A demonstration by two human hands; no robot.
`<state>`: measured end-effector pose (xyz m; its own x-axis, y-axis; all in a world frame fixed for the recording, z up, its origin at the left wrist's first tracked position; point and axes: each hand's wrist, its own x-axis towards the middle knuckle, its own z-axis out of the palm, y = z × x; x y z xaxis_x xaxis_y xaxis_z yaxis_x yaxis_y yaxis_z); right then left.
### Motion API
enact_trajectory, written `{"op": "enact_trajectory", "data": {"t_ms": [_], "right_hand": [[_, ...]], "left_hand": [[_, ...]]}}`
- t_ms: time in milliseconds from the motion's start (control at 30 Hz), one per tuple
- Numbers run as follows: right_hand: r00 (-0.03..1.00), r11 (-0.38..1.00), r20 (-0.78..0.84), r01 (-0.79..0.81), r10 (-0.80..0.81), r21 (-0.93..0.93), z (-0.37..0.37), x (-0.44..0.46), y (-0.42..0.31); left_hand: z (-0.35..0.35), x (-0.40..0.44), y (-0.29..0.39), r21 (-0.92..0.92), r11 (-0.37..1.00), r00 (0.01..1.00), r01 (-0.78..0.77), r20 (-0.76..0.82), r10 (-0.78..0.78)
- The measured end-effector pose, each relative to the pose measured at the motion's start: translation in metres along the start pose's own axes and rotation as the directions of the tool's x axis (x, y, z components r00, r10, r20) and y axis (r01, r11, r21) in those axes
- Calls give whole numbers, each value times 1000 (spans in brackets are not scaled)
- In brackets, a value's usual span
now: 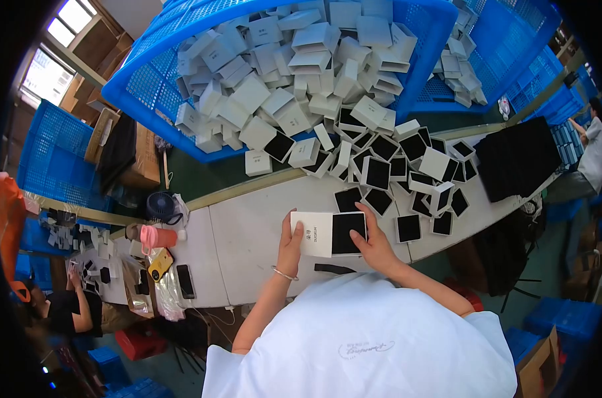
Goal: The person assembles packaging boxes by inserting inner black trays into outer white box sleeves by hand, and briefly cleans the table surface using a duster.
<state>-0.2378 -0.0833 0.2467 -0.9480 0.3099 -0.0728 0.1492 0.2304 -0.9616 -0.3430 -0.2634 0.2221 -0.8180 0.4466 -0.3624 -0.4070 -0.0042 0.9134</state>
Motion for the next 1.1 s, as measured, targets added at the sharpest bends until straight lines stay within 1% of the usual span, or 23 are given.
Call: {"op": "enact_trajectory", "data": {"t_ms": [33, 100, 167, 233, 267, 333, 367, 467, 500, 567, 600, 700, 733, 767, 800, 833, 867, 900, 933, 967, 1000, 1033, 1100], "right_hand": [[998, 998, -36, 57, -58, -20, 4, -1, 6], [998, 994, 62, -23, 16, 110, 18, 0, 2], [994, 986, 103, -62, 46, 155, 27, 8, 1], [988, 876, 141, -128, 69, 465, 48, 22, 32], [987, 872, 145, -135, 74, 470, 59, 31, 48], [987, 998, 157, -28, 20, 51, 71, 69, 76], [990, 984, 135, 51, -29, -168, 70, 93, 80], [973, 672, 111, 219, -200, -707, 73, 169, 101], [973, 682, 113, 223, -203, -697, 77, 186, 95], [978, 701, 68, -92, 197, -707, 85, 211, 76], [979, 707, 75, -85, 192, -703, 90, 216, 78], [979, 515, -204, -179, 8, -838, 104, 230, 109], [981, 512, -196, -169, 2, -842, 101, 230, 121], [997, 499, -83, -68, -8, -864, 94, 227, 125], [1000, 484, 28, 31, -13, -875, 90, 222, 126], [997, 493, 74, 45, 38, -869, 83, 212, 117], [996, 485, 74, 41, 49, -873, 76, 197, 114], [985, 599, 151, 171, -83, -782, 66, 179, 113], [953, 683, 204, 302, -223, -665, 56, 162, 109], [956, 679, 200, 293, -214, -674, 45, 144, 97], [955, 766, 261, 275, -144, -581, 34, 126, 81], [942, 844, 325, 239, -82, -480, 26, 110, 72], [941, 930, 337, 110, 15, -350, 11, 82, 73]], "left_hand": [[12, -5, -8, -1, 1000, 1000, 1, 2, -1], [37, -14, -24, 257, 956, 989, -140, -15, 149], [34, -12, -23, 191, 978, 994, -85, -44, 95], [16, -2, -21, 127, 992, 998, -7, -62, 15], [2, -1, -28, 132, 991, 998, 0, -67, 9], [-26, 3, -49, -27, 986, 980, 164, -109, -166], [-42, 3, -65, 48, 985, 973, 164, -173, -154], [-106, -15, -129, 229, 950, 933, 212, -338, -126], [-123, -23, -152, 238, 947, 929, 215, -348, -123], [-152, -35, -187, 241, 954, 881, 181, -471, -48], [-164, -38, -199, 245, 953, 877, 179, -478, -42], [-181, -42, -204, 298, 926, 842, 231, -538, -37], [-179, -45, -198, 290, 929, 839, 228, -543, -36], [-164, -49, -167, 515, 744, 747, 425, -664, 34], [-155, -48, -148, 638, 469, 658, 611, -738, 148], [-162, -41, -153, 680, 555, 654, 479, -698, 291], [-164, -29, -150, 686, 631, 700, 362, -647, 302], [-161, -9, -142, 674, 700, 739, 237, -593, 321], [-152, 14, -131, 443, 884, 828, 148, -545, 134], [-139, 41, -114, 157, 982, 904, 100, -427, -24], [-120, 65, -92, 20, 990, 933, 139, -337, -124], [-104, 96, -85, 99, 986, 945, 137, -313, -100], [-91, 170, -102, 481, 873, 954, -72, -222, 202]]}}
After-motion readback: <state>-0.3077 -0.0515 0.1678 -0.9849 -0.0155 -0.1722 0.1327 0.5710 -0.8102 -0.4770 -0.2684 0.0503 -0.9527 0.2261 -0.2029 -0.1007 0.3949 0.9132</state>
